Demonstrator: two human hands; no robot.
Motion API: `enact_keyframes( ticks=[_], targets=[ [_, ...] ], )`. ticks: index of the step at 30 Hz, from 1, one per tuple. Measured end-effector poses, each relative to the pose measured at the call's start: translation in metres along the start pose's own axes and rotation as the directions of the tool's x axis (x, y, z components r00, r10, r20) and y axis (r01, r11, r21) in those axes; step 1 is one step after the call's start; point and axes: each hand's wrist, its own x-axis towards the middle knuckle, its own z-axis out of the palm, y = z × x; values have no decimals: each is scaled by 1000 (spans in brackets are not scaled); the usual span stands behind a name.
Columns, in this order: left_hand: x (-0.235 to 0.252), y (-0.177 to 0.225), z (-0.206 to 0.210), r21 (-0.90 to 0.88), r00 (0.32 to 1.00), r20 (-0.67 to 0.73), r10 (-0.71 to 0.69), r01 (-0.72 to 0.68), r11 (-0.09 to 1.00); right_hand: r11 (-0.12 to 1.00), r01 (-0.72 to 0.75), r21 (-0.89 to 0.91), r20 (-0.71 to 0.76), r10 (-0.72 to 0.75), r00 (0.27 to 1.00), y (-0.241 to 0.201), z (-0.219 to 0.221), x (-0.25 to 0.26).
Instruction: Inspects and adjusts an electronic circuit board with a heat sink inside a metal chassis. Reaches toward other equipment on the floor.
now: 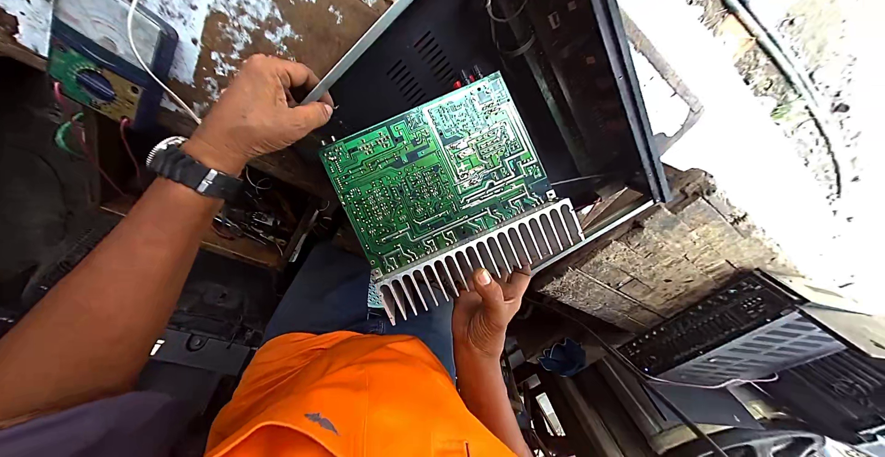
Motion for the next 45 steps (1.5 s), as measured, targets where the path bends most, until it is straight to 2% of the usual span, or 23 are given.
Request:
enact_keyframes(
  ticks=[9, 12, 21, 25, 27, 32, 35, 40, 42, 45],
  targets=[
    [0, -2, -9, -253, 981, 182, -63, 108, 962, 999, -12, -34, -43, 11, 999, 9, 6, -2],
    [1, 1, -10, -275, 977, 200, -80, 134, 952, 997, -12, -78, -41, 9, 999, 9, 7, -5],
    [-1, 0, -3, -22, 995, 82, -52, 54, 998, 987, -34, -158, -21, 31, 999, -7, 10, -8],
    [-1, 6, -3, 193, 1000, 4, -29, 28, 981, 985, -27, -172, -32, 22, 999, -10, 15, -10],
    [-4, 7, -1, 194, 1000, -7, -21, 22, 981, 982, -34, -185, -53, 25, 998, -8, 15, -11],
    [-8, 2, 6, -30, 997, -68, 33, -35, 999, 978, 4, -208, -22, -9, 1000, -5, 15, -16],
    [-10, 2, 10, -186, 995, -98, -12, -7, 983, 982, -25, -190, -21, 21, 1000, -6, 12, -14],
    [-12, -4, 12, -540, 991, -18, -129, 99, 836, 973, -49, -226, -31, 43, 999, -3, 6, -9],
    [-11, -4, 12, -587, 986, 13, -167, 143, 797, 974, -52, -222, -30, 47, 998, -3, 6, -8],
    [-9, -5, 9, -566, 986, 38, -163, 156, 809, 980, -76, -185, -45, 69, 997, -4, 8, -9]
  ],
)
